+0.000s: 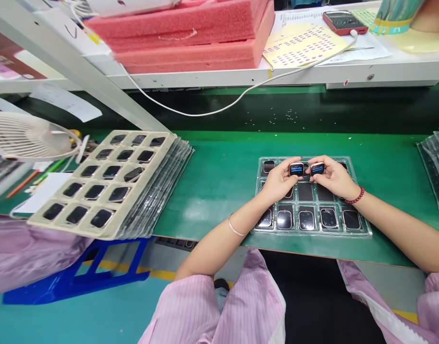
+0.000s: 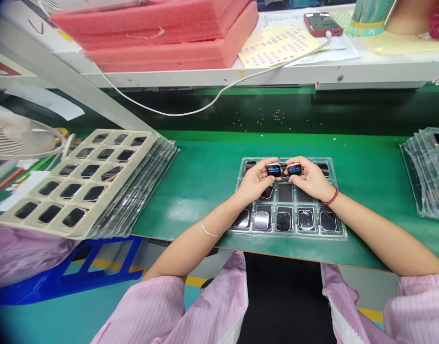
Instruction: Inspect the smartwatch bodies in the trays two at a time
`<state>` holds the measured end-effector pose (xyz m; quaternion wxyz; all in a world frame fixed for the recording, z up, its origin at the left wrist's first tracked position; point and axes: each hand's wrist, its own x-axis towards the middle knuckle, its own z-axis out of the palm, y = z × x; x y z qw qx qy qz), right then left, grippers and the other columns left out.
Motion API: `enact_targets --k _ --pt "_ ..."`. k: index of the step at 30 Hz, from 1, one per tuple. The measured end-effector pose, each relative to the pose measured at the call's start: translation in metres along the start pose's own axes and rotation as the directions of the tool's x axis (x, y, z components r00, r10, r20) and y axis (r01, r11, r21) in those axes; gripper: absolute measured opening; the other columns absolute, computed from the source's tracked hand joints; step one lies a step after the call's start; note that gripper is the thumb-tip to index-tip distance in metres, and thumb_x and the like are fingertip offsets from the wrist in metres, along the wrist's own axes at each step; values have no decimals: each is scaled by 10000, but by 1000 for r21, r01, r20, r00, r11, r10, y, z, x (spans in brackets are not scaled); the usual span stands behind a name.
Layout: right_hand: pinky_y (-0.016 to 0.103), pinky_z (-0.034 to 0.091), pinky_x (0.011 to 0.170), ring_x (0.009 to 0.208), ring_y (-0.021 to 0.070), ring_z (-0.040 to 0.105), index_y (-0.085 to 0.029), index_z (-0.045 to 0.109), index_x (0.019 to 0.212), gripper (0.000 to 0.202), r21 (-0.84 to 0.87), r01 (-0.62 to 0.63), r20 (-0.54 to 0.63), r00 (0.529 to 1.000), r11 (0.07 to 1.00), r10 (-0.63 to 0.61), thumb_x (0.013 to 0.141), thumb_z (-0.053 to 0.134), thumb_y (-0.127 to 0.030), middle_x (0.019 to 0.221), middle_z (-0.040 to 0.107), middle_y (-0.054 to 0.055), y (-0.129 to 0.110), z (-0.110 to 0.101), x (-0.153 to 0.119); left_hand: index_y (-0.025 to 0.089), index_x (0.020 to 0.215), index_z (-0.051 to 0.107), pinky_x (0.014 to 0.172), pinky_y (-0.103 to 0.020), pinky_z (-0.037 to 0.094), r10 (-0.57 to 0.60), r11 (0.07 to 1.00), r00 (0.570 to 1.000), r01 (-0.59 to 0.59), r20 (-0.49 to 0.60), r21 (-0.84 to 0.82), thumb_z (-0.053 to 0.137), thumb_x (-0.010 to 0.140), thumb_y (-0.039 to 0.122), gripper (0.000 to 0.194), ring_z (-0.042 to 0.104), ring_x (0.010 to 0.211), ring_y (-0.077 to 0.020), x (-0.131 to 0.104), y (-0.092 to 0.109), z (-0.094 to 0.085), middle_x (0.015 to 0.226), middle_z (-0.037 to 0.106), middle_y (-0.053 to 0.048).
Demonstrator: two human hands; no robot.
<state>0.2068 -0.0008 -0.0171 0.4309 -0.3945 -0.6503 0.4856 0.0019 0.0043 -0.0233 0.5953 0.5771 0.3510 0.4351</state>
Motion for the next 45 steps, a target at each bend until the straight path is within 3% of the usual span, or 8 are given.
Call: enact_targets --k 3,10,20,23,28,34,41,45 --pt "300 577 625 653 139 647 -202 577 1055 282 -15 -10 -18 1000 1000 10 786 659 -198 885 686 33 0 0 0 183 1288 574 710 -286 581 -31 999 1000 30 8 19 582 778 140 512 711 856 -177 -1 1 -1 1167 691 -105" --pt "305 572 635 667 143 656 -201 574 1061 273 -12 -8 0 1000 1000 8 800 654 -206 903 680 38 0 0 -1 185 1275 589 676 -257 575 -10 1000 1000 10 17 23 576 784 142 493 718 867 -174 0 -1 -2 1241 673 -110" --pt "329 584 684 832 195 691 -212 579 1108 357 -31 -8 -7 1000 999 8 765 677 -210 986 689 63 2 0 -1 189 1234 608 864 -341 591 -3 1000 1000 3 -1 -10 618 735 112 505 696 1005 -202 0 1 1 1272 649 -100" --pt "328 584 686 818 190 689 -211 580 1104 348 -25 -8 -8 1000 1000 8 769 676 -207 969 689 58 2 0 -1 182 1241 604 839 -319 588 -6 1000 1000 6 -3 -8 634 756 139 488 698 991 -201 0 1 0 1237 665 -104" --pt "333 588 665 681 156 670 -207 584 1061 284 -9 -26 -4 1000 1000 26 786 655 -202 896 684 38 0 1 -1 163 1236 599 647 -239 559 -31 999 999 32 -3 28 604 799 172 437 714 840 -167 1 -3 -2 1176 690 -117" --pt "353 595 720 799 189 690 -205 592 1088 345 -20 -7 -8 1000 1000 7 753 673 -199 963 695 57 -1 1 -1 184 1181 608 761 -272 589 9 1000 1000 -9 6 -14 608 726 95 463 698 929 -167 2 -5 0 1230 669 -87" --pt "349 598 688 686 164 675 -209 602 1047 270 -19 -21 11 1000 1000 22 781 650 -209 914 699 44 -3 1 -1 155 1186 618 606 -200 528 -26 999 1000 26 1 30 620 796 181 392 705 790 -146 1 -4 -2 1101 709 -102" --pt "353 601 716 712 166 683 -206 599 1060 298 -18 -23 3 1000 1000 23 767 653 -197 929 699 44 -4 1 -1 152 1179 613 687 -235 560 -26 1000 1000 26 5 9 607 744 122 435 709 884 -172 2 -2 -1 1176 691 -109"
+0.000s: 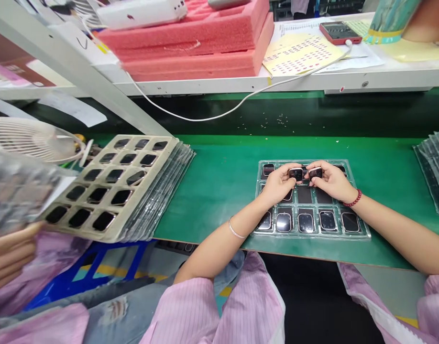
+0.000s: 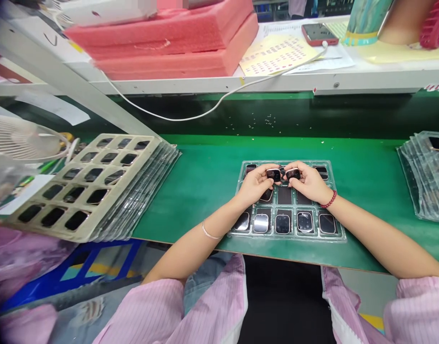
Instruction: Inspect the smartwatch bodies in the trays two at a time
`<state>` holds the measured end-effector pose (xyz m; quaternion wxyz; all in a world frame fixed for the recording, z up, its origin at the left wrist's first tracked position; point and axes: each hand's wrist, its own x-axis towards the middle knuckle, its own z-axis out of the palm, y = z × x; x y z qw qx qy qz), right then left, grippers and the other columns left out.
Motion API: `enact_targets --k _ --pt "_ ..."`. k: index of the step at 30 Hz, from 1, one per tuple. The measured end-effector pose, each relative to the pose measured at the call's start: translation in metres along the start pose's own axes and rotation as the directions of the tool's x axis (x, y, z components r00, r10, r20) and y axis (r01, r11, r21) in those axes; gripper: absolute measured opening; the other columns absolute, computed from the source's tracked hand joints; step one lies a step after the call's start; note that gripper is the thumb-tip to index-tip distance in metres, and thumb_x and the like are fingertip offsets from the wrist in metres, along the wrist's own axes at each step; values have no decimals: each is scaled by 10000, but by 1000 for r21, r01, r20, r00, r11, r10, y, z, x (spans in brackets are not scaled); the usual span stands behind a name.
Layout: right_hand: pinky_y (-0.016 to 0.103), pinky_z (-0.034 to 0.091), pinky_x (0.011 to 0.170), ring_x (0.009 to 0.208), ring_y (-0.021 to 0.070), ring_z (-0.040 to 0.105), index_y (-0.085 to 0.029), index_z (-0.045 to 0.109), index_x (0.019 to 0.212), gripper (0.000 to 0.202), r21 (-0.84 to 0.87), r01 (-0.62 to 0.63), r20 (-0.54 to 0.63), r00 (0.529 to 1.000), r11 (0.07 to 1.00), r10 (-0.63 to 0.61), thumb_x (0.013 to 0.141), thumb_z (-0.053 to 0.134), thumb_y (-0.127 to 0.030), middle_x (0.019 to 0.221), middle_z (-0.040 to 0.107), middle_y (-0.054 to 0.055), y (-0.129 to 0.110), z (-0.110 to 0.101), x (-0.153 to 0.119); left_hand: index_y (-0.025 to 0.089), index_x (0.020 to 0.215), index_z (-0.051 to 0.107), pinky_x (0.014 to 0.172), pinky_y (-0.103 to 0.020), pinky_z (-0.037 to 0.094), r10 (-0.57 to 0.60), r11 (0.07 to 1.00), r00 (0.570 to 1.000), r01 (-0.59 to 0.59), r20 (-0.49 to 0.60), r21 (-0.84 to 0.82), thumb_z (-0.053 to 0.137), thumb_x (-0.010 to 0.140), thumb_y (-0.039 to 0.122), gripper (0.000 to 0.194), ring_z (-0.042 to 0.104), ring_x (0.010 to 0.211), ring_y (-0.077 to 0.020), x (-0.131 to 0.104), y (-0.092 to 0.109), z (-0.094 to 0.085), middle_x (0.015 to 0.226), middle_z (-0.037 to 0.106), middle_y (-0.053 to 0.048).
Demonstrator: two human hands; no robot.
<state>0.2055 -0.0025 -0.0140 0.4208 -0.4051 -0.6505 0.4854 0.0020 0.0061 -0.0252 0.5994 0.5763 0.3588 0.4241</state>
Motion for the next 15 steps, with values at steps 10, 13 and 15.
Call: enact_targets --k 10,13,15 --pt "323 591 638 688 164 686 -197 616 1087 264 -10 -25 5 1000 1000 25 840 637 -288 931 703 59 0 -1 -1 140 1071 646 620 -225 532 5 998 999 -2 -46 67 640 794 229 291 693 782 -157 -2 8 0 1073 708 -100" --pt "325 597 660 712 165 689 -200 612 1089 292 8 -5 10 1000 1000 5 810 663 -269 964 704 62 -1 -1 -2 141 1040 654 695 -243 551 35 997 997 -30 -66 74 665 761 199 285 688 844 -166 -3 8 1 1063 707 -90" --pt "322 593 651 697 165 690 -198 623 1071 250 -1 -16 20 1000 1000 16 835 642 -281 951 712 65 -2 -1 -2 138 1011 657 696 -249 556 33 998 998 -30 -55 56 648 788 228 241 685 846 -167 -4 10 2 1044 706 -91"
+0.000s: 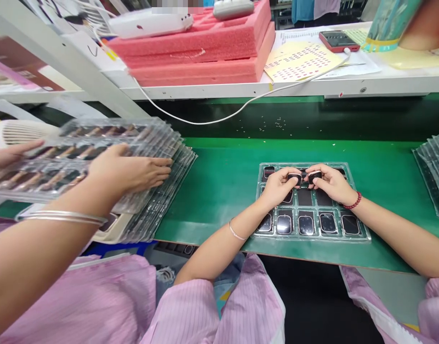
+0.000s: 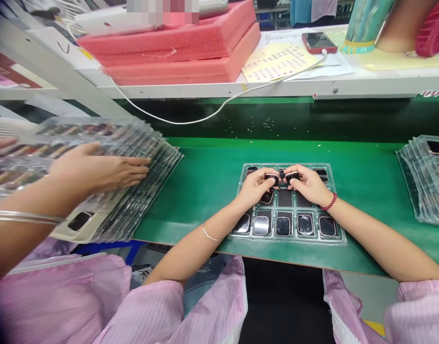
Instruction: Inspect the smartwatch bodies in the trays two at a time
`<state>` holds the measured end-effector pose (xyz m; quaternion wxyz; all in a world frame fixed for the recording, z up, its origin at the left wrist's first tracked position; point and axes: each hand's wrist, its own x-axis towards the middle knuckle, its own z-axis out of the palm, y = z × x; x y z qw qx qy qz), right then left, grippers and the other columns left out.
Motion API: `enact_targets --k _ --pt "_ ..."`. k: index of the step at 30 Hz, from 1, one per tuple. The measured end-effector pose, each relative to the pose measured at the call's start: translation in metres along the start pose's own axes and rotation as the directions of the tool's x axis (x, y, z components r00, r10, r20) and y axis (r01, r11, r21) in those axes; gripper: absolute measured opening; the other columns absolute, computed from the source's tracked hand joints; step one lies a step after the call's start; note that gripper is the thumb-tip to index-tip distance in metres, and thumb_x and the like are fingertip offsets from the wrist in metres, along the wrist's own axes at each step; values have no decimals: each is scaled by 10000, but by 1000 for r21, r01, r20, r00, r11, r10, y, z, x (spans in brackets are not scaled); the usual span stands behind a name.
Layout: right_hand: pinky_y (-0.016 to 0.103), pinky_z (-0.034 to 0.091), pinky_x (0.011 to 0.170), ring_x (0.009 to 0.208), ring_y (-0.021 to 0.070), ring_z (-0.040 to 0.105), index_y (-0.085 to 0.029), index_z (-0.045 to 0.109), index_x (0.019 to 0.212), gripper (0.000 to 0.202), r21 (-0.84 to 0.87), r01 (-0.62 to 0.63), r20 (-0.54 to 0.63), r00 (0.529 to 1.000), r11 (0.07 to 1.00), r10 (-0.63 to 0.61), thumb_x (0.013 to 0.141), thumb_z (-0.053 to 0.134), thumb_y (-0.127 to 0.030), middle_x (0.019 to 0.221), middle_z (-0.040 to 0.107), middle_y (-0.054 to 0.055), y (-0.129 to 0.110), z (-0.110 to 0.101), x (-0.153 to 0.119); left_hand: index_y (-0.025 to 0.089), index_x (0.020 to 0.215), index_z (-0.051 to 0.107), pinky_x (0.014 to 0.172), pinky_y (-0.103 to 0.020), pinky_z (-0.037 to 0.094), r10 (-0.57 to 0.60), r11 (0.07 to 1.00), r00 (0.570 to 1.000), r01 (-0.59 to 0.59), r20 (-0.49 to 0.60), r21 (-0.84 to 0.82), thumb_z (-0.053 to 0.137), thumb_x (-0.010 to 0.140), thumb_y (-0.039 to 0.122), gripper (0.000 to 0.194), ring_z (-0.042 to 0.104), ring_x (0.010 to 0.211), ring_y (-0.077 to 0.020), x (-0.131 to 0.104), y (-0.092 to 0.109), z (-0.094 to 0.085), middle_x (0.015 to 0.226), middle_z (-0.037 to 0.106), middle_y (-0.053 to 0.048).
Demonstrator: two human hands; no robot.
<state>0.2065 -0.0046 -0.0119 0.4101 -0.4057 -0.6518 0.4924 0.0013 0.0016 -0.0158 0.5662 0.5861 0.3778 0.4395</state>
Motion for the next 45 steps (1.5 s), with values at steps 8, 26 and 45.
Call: enact_targets --k 8,26,45 --pt "336 586 706 756 180 689 -206 612 1030 271 -26 11 -21 1000 1000 -11 768 679 -223 937 713 52 1 1 0 160 1177 628 619 -209 525 -4 1000 999 5 39 -14 582 754 130 426 678 837 -148 1 -4 -1 1183 676 -101" --pt "358 594 713 869 226 704 -216 597 1044 315 -48 13 -22 1000 999 -14 740 677 -229 992 712 67 2 1 2 191 1213 557 738 -250 542 -48 989 996 57 70 -134 523 592 71 634 668 1004 -182 5 -6 0 1239 654 -85" --pt "446 634 728 931 295 725 -296 655 1182 349 17 -134 3 991 991 134 914 576 -506 1148 721 108 -6 -11 -2 205 912 718 585 -245 572 -39 864 699 383 714 -328 569 571 171 374 683 677 -170 -136 190 -5 818 645 -30"
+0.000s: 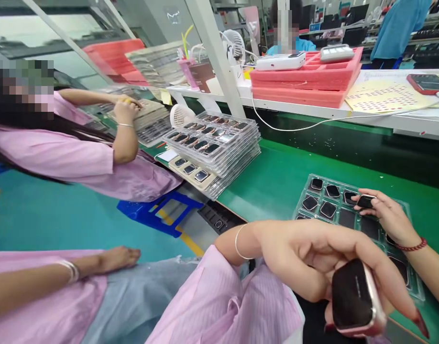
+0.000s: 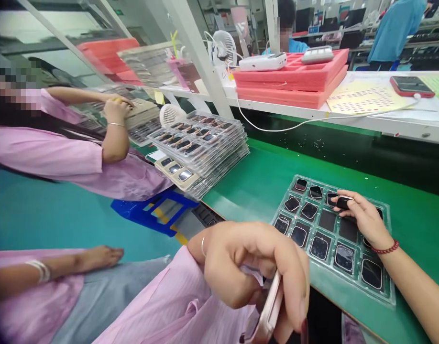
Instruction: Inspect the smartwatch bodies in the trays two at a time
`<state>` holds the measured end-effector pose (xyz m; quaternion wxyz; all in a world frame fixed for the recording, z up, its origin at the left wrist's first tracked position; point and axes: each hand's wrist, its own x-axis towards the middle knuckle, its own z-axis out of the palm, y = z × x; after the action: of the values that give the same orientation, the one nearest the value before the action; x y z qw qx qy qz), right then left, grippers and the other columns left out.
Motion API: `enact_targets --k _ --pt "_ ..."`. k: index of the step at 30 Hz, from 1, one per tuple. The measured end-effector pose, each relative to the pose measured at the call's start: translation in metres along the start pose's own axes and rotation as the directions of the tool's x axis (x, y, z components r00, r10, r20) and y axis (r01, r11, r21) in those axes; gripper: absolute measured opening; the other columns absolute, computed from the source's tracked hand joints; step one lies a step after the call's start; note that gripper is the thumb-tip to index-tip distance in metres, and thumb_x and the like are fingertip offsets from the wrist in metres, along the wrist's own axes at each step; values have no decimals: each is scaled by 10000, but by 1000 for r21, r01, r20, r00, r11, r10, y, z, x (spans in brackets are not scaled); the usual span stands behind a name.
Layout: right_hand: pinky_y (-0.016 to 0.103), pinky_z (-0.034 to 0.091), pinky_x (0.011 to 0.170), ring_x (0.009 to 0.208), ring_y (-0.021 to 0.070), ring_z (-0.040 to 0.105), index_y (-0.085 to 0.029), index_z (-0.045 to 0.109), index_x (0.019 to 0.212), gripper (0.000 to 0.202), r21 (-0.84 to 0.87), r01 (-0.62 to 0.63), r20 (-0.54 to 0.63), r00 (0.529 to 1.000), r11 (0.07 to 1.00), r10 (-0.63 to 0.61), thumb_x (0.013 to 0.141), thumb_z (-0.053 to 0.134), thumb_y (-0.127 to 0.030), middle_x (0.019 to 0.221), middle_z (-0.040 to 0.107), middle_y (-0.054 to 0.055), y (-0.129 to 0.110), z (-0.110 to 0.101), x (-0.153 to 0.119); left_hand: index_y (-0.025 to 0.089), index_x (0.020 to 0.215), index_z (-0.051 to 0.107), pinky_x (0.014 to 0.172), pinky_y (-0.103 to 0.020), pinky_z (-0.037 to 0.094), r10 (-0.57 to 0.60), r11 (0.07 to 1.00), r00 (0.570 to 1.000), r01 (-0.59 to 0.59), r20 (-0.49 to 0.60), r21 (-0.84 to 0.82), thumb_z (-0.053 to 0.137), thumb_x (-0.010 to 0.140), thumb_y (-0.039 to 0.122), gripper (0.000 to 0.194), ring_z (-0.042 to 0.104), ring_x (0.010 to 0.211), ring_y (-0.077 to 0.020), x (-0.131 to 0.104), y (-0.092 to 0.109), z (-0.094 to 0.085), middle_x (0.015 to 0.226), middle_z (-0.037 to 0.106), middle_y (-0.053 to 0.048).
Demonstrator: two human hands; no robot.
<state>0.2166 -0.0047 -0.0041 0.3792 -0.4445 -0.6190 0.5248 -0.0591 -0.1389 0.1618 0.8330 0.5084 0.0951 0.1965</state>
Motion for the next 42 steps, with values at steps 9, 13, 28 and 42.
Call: enact_targets --k 9,13,28,42 --pt "326 642 643 1013 308 699 -311 702 1111 325 303 -162 341 939 939 53 830 716 -474 1159 670 123 -109 35 -54 223 1102 616 612 -222 535 365 922 849 -275 -382 272 642 653 140 458 643 660 -118 19 -15 -62 908 686 -37" --pt "303 596 596 772 222 695 -268 653 1069 450 361 -302 642 766 882 -1 748 794 -549 929 663 83 -157 78 -88 184 1157 552 565 -216 471 347 930 715 -178 -607 321 621 619 91 550 672 747 -152 62 -42 -144 996 698 -82" --pt "303 571 554 712 212 705 -270 640 1100 464 429 -333 634 773 840 -17 767 772 -564 1025 680 107 -160 104 -85 183 1159 562 596 -251 514 292 941 667 -73 -686 331 586 739 55 439 693 730 -162 105 -97 -205 929 709 -64" --pt "341 641 728 918 215 751 -223 564 1246 447 125 19 98 995 992 -31 812 660 -274 1179 712 109 2 11 26 141 1088 581 720 -258 541 429 879 656 -146 -621 453 582 690 60 406 653 805 -143 98 -105 -194 857 667 -32"
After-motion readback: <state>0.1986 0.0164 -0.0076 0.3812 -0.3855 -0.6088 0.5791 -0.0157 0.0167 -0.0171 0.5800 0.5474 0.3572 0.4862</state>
